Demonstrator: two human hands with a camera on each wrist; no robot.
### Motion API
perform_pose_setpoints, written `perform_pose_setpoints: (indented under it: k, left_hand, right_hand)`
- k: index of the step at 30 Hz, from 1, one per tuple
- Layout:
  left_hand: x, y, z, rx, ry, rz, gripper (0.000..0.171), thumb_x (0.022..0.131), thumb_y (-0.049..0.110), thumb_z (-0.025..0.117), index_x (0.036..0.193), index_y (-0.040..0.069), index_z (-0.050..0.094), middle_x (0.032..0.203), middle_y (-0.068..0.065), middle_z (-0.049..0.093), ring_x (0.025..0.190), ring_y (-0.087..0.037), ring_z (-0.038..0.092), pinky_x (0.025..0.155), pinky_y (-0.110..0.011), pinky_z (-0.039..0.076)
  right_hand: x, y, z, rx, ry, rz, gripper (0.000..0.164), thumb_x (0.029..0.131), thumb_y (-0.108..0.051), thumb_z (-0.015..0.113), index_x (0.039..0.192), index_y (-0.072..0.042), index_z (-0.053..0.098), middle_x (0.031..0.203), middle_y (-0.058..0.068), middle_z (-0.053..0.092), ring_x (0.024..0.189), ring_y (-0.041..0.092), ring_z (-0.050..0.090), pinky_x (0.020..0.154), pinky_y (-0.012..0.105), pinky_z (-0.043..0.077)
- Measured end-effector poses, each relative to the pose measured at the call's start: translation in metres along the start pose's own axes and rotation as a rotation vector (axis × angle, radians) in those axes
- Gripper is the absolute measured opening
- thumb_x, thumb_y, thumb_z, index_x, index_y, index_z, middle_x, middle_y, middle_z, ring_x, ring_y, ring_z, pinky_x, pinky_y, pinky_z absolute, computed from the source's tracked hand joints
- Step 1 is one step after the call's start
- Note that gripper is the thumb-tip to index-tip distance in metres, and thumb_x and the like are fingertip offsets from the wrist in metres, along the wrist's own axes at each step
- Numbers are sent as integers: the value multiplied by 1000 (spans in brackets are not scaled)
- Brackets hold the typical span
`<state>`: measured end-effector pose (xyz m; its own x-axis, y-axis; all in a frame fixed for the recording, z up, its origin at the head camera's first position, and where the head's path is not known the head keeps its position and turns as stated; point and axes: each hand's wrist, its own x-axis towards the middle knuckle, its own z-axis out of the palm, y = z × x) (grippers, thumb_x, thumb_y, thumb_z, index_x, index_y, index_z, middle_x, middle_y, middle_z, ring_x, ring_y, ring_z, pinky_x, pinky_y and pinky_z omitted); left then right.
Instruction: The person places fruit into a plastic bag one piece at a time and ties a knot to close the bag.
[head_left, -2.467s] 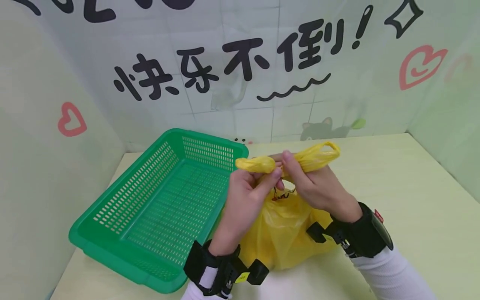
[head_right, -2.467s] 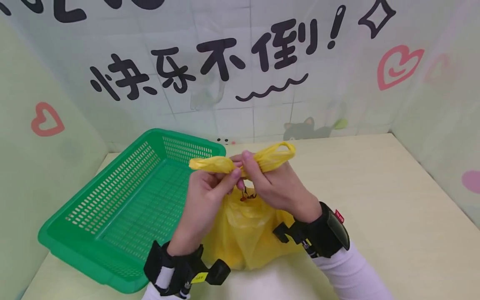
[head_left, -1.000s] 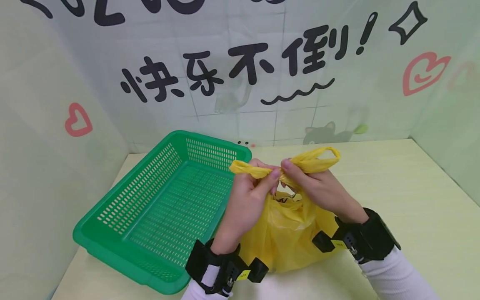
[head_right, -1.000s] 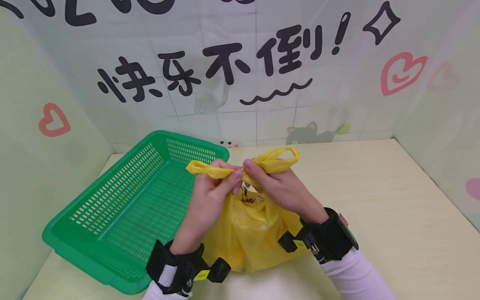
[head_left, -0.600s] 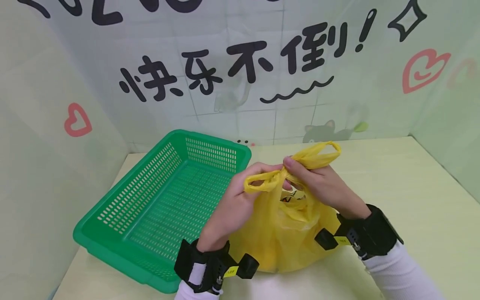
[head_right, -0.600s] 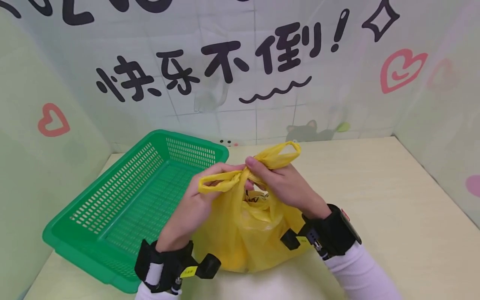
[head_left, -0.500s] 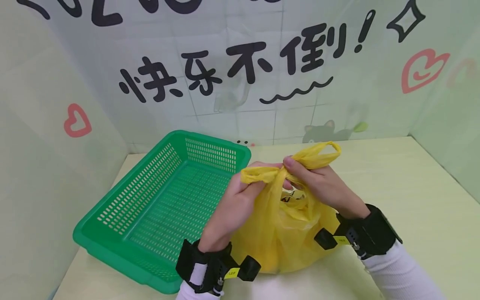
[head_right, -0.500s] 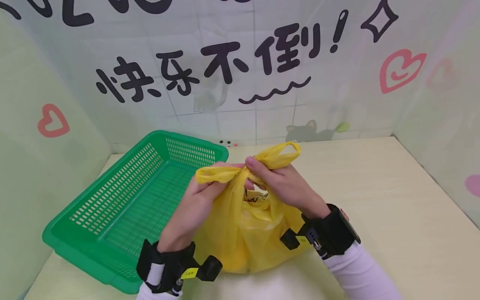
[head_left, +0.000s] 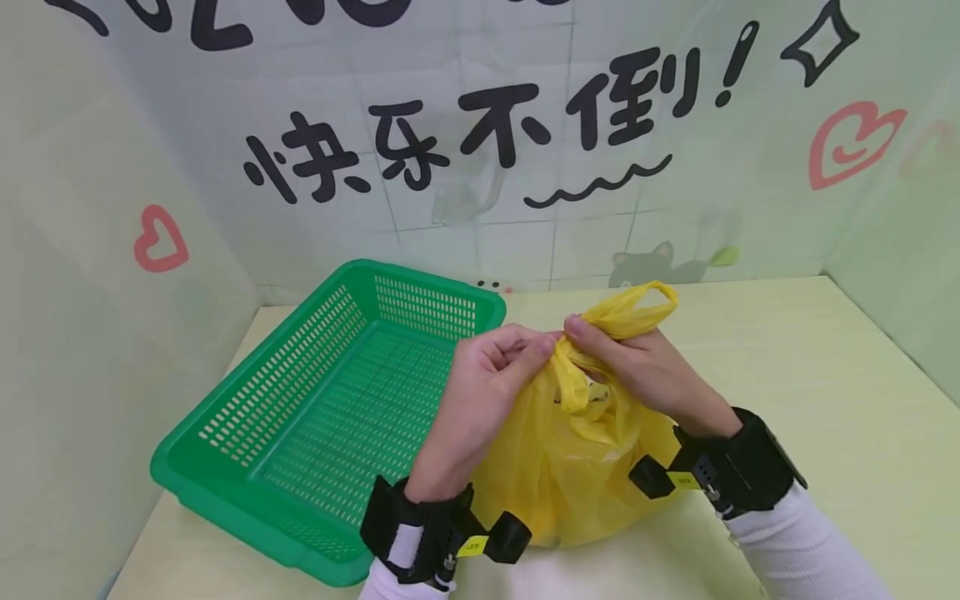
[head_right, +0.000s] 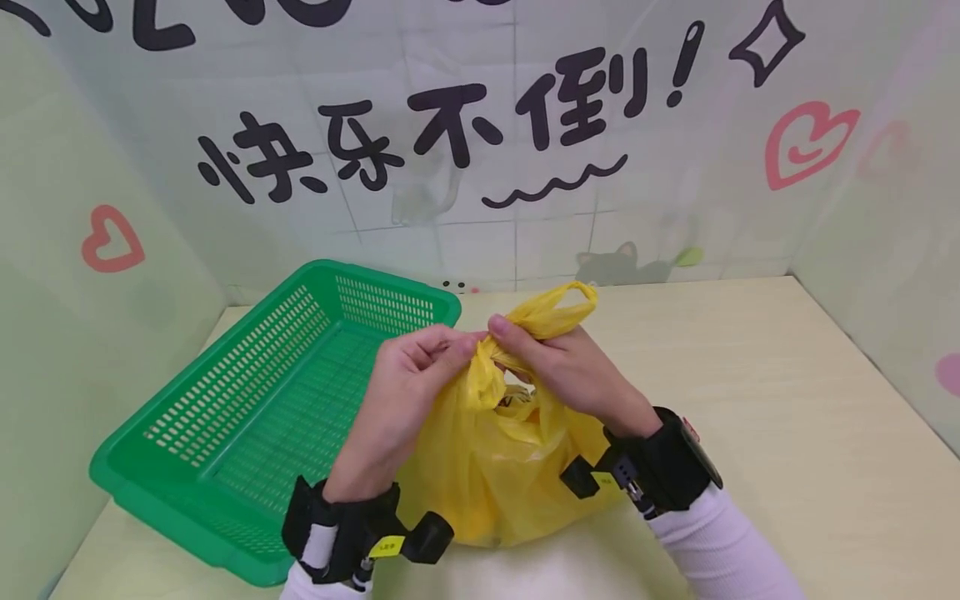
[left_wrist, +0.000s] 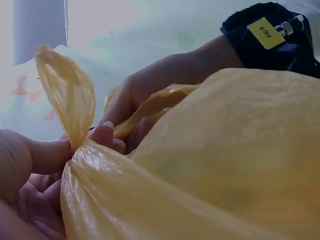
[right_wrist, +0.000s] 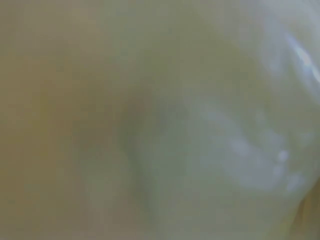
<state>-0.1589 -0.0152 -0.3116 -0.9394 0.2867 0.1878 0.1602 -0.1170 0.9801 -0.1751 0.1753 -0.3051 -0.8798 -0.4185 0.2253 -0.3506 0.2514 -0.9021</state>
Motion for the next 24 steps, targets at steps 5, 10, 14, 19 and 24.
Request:
perform_pose_setpoints:
  k: [5, 10, 14, 19, 24]
  left_hand:
    - [1, 2, 5, 122, 51, 63, 16, 89, 14, 73, 97, 0, 73, 95, -15, 77, 82, -13, 73, 71, -25, 58]
    - [-1, 3, 7, 322, 86, 104, 17, 84, 21, 79, 96, 10, 73, 87, -5, 77, 87, -9, 68, 73, -24, 55]
    - [-3, 2, 7, 527, 84, 239, 16, 85, 22, 78, 94, 10, 73, 88, -2, 74, 80, -11, 62, 66, -22, 50]
    - [-4, -4, 9, 753, 79, 471, 13, 88, 17, 73, 90, 6, 68, 84, -4, 67, 69, -13, 51, 69, -23, 41]
    - [-4, -5, 8, 700, 46, 492, 11, 89, 12, 72, 85, 4, 66, 79, -5, 66, 62, -11, 45, 61, -20, 38]
  right_hand:
    - [-1, -4, -3, -41, 21, -4, 33, 103, -28, 52, 87, 1, 58, 70, 4, 51, 63, 19, 57, 59, 27, 53]
    - [-2, -7, -8, -82, 19, -37, 33, 102, -23, 53, 75, -3, 53, 62, 1, 39, 55, 19, 44, 54, 27, 42]
    - [-3, -7, -9, -113, 13, -15, 37, 102, -26, 53, 72, -5, 50, 60, 0, 35, 54, 19, 39, 54, 29, 37]
    - [-5, -8, -11, -162, -8, 118, 38, 101, -36, 53, 79, -6, 54, 64, 2, 42, 60, 19, 48, 58, 27, 42]
    - [-3, -10, -19, -196, -128, 166, 33, 100, -40, 54, 86, -10, 60, 73, 5, 52, 70, 20, 56, 66, 27, 47]
